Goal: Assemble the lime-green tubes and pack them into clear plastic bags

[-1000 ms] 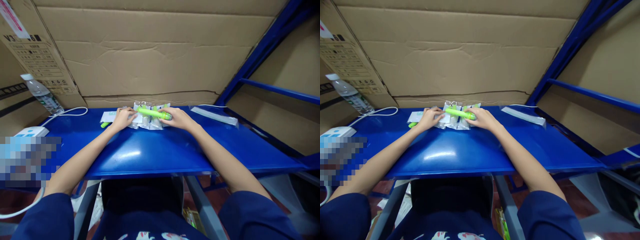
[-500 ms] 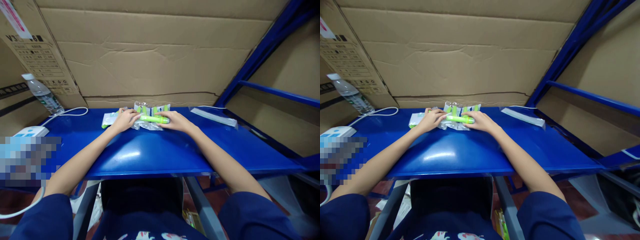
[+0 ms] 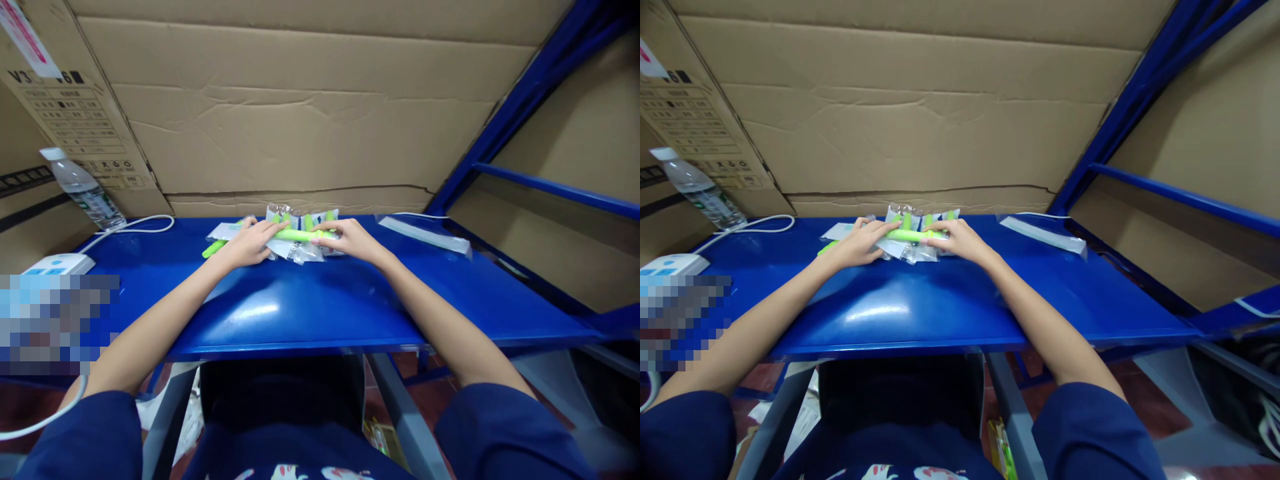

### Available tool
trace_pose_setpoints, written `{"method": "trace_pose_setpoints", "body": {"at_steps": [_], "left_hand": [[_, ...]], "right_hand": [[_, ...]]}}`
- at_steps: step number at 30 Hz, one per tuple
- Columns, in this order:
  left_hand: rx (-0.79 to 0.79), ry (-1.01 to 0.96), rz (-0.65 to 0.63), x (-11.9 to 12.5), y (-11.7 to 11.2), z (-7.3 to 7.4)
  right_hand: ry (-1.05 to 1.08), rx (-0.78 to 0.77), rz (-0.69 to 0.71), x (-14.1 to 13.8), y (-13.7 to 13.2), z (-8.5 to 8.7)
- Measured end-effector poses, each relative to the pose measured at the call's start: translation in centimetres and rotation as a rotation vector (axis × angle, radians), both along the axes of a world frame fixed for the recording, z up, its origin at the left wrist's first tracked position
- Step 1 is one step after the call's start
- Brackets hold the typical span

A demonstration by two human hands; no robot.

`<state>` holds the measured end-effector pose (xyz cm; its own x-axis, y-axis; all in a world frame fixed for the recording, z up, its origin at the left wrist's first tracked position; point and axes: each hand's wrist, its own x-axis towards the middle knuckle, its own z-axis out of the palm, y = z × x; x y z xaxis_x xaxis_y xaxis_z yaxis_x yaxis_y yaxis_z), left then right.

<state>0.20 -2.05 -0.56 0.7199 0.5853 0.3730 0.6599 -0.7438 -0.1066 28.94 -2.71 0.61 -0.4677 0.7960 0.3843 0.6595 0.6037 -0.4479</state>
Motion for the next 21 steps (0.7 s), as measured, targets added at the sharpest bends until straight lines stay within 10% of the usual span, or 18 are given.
{"method": "trace_pose_setpoints", "body": {"at_steps": [21], "left_hand": [[0.179, 0.083, 0.009, 1.2, 0.1, -0.1]], "right_hand": [[0.325, -0.363, 0.094, -2.5, -0.7, -1.8]]}}
